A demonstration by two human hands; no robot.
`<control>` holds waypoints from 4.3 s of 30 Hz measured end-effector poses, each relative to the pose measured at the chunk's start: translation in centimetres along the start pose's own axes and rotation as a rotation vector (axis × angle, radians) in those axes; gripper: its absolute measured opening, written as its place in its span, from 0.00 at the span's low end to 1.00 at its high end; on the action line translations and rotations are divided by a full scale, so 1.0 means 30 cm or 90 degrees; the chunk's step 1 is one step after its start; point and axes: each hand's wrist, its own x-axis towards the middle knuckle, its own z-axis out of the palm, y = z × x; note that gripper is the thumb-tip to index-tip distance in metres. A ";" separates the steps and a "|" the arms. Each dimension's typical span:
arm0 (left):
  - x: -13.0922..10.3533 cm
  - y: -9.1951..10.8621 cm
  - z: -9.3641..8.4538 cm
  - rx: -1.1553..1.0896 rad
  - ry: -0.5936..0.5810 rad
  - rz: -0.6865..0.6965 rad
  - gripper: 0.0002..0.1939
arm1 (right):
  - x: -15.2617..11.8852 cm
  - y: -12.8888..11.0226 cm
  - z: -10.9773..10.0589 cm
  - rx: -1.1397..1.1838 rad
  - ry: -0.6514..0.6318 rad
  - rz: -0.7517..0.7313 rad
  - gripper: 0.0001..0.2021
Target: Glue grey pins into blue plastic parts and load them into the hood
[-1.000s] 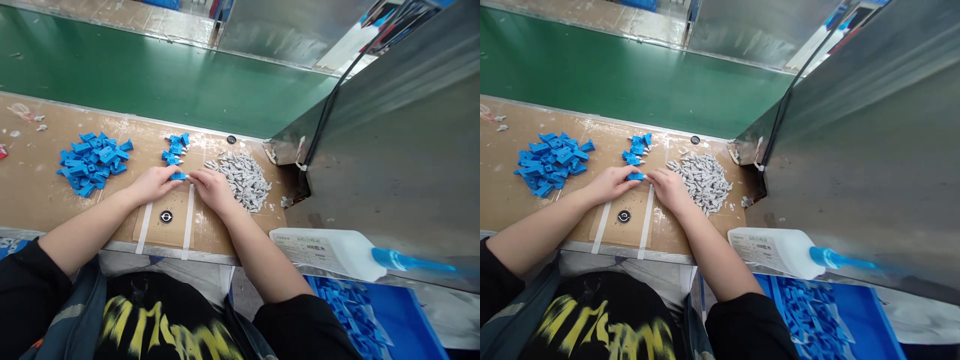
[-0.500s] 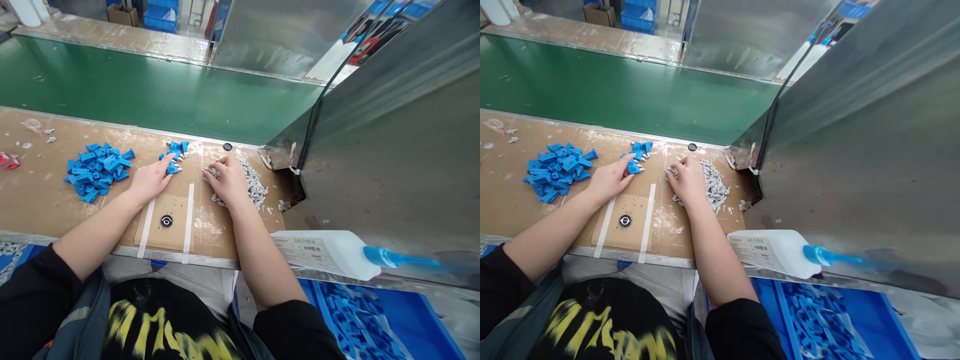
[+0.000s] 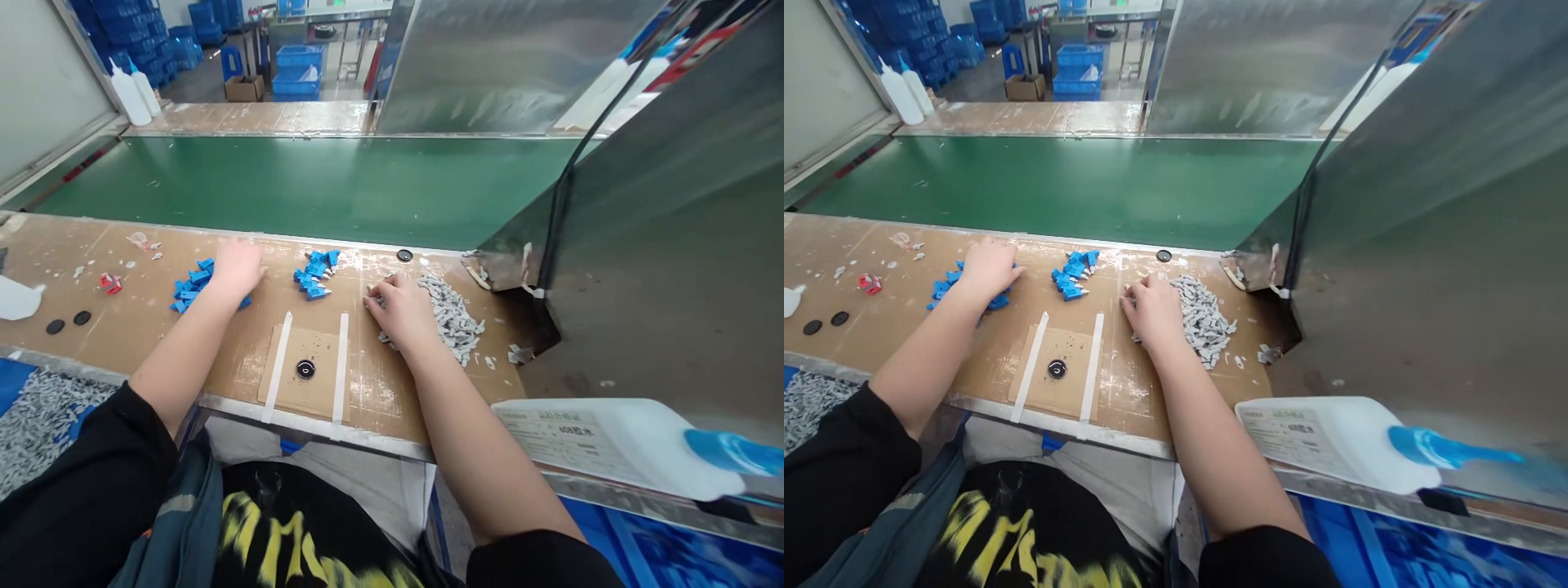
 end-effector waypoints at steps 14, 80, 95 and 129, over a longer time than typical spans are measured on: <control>-0.145 0.224 0.120 -0.960 -0.036 0.215 0.25 | -0.038 -0.083 -0.017 0.549 -0.088 -0.100 0.11; -0.186 0.315 0.141 -0.502 -0.031 0.113 0.23 | -0.079 -0.153 0.025 0.052 -0.015 -0.312 0.19; -0.190 0.307 0.151 -0.329 -0.010 0.201 0.29 | -0.072 -0.038 -0.173 0.076 0.034 -0.166 0.17; -0.188 0.133 0.021 -0.309 0.078 0.113 0.12 | -0.045 -0.012 -0.157 0.338 -0.190 -0.239 0.08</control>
